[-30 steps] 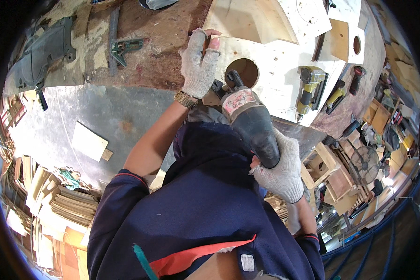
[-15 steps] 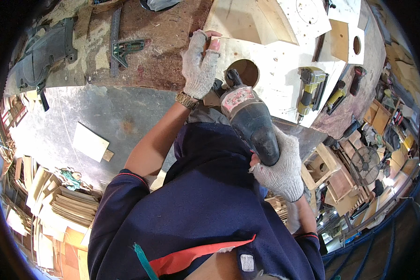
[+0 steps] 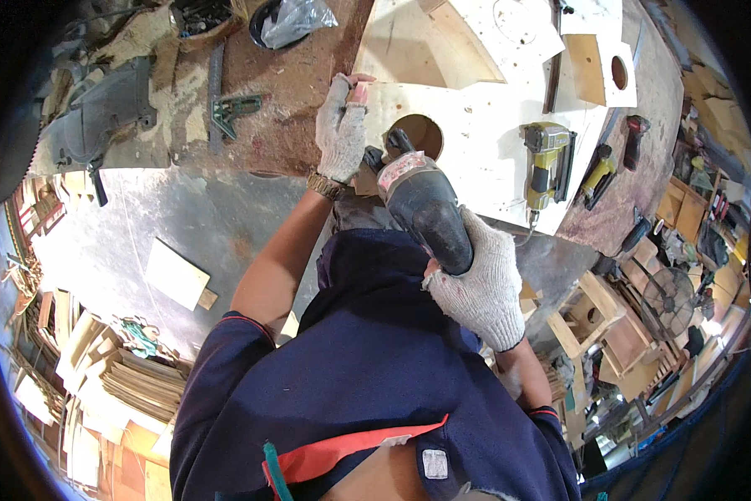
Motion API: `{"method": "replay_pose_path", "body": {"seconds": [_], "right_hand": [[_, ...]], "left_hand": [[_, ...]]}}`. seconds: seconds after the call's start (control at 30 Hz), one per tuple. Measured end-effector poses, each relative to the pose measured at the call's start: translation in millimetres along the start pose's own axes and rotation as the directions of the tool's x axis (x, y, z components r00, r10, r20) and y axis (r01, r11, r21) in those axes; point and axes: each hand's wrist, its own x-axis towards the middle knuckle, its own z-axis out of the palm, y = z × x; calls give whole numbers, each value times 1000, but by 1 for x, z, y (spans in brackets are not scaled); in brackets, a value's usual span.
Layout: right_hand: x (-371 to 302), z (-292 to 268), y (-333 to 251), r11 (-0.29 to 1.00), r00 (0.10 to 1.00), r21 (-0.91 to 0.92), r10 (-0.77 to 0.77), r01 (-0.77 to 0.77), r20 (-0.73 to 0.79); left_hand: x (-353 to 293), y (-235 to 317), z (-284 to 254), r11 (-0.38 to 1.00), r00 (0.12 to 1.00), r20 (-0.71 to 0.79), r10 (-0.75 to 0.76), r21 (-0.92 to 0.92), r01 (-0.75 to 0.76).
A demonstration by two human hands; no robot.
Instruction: The person uses a cordless drill to create circular holes in small wooden pieces on a workbench. They mark the wood, position the drill, and remove the cutouts, repeating the process on multiple pieces.
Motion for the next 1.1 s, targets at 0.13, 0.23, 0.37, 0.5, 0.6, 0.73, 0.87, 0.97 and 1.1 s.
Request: {"method": "replay_pose_path", "body": {"seconds": [0.13,0.23,0.37,0.5,0.6,0.73,0.87,0.97,1.1], "right_hand": [[-17,-8,29,964,993,266,14,17,-113],[-50,-9,64,848,907,506,78,158,-413],[-71,-48,127,719,856,644,137,261,-499],[-64,-67,187,542,720,743,321,393,-615],[-66,-91,257,389,669,794,431,468,-606],[-58,-109,361,377,528,774,573,509,-626],[-41,-121,477,0,636,776,573,631,-517],[-21,-138,632,-179,691,715,493,675,-528],[23,-148,713,-59,456,679,783,732,-423]], "left_hand": [[5,-1,-11,991,997,-5,81,107,-80],[-7,12,-9,928,944,-132,301,271,-258],[-46,64,8,542,845,286,451,664,-515],[-84,48,56,282,830,480,283,786,-551],[-92,20,89,218,890,361,280,879,-425],[-97,6,105,212,937,230,261,934,-288],[-101,44,89,318,850,306,428,830,-458],[-102,71,53,309,883,105,458,912,-269],[-90,68,-43,621,872,-306,382,784,2]]}}
